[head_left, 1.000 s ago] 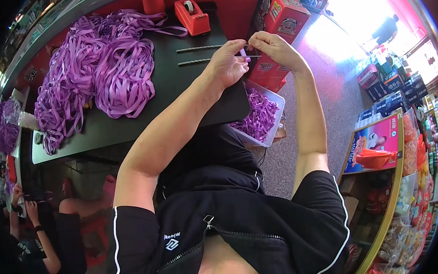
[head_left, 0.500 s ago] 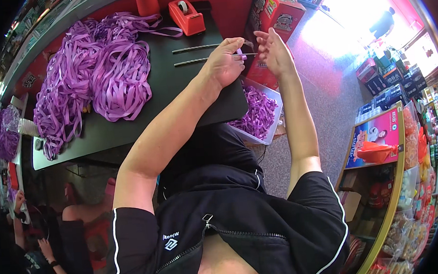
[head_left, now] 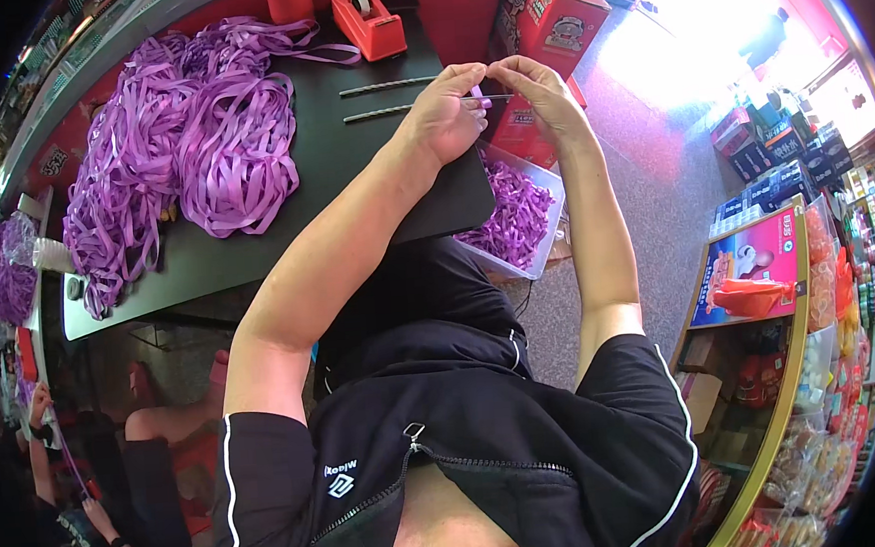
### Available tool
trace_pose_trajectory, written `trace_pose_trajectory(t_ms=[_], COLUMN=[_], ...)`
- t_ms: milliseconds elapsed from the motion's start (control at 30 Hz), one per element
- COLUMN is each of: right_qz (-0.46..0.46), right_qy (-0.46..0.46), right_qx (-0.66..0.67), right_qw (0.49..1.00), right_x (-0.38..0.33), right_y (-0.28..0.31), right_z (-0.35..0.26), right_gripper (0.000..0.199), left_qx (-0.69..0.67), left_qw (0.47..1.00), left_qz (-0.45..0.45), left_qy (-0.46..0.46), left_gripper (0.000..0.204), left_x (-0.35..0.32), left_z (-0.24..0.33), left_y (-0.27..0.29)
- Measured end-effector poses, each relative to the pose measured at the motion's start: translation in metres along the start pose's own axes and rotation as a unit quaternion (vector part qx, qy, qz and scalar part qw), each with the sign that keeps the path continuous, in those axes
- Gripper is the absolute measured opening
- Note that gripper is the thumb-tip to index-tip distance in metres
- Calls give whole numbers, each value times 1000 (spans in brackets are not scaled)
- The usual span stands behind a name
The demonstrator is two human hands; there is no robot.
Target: Measuring, wrapping, and cutting purple ribbons using metal rods as a template and a tape dispenser.
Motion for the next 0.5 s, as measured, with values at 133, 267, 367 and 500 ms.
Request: trace_pose_trajectory(t_ms=[133, 267, 367, 500], right_qz=[-19, -136, -183, -222], right_qy=[-36, -140, -164, -200], right_qx=[-65, -170, -204, -251], right_qw=[997, 966, 947, 921], right_x=[11, 36, 48, 64], right_y=[16, 25, 22, 15], right_z=[-5, 9, 15, 15], right_gripper=[24, 23, 22, 26], left_qx=[-25, -97, -117, -135], left_qw=[998, 992, 992, 990], left_qz=[53, 71, -8, 1], left_qy=[-6, 47, 56, 47], left_gripper=[28, 47, 65, 77], left_x=[-14, 0, -4, -8], left_z=[0, 1, 1, 0], left_y=[-21, -4, -10, -15])
Point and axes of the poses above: each hand's wrist, its own x-axis towards the middle knuckle, its own y-axis out of the back of the hand, z = x × y, the point moved 2 cm from there along x, towards the middle knuckle, and after that the axes turned 8 degrees about y, right-handed, at the moved point
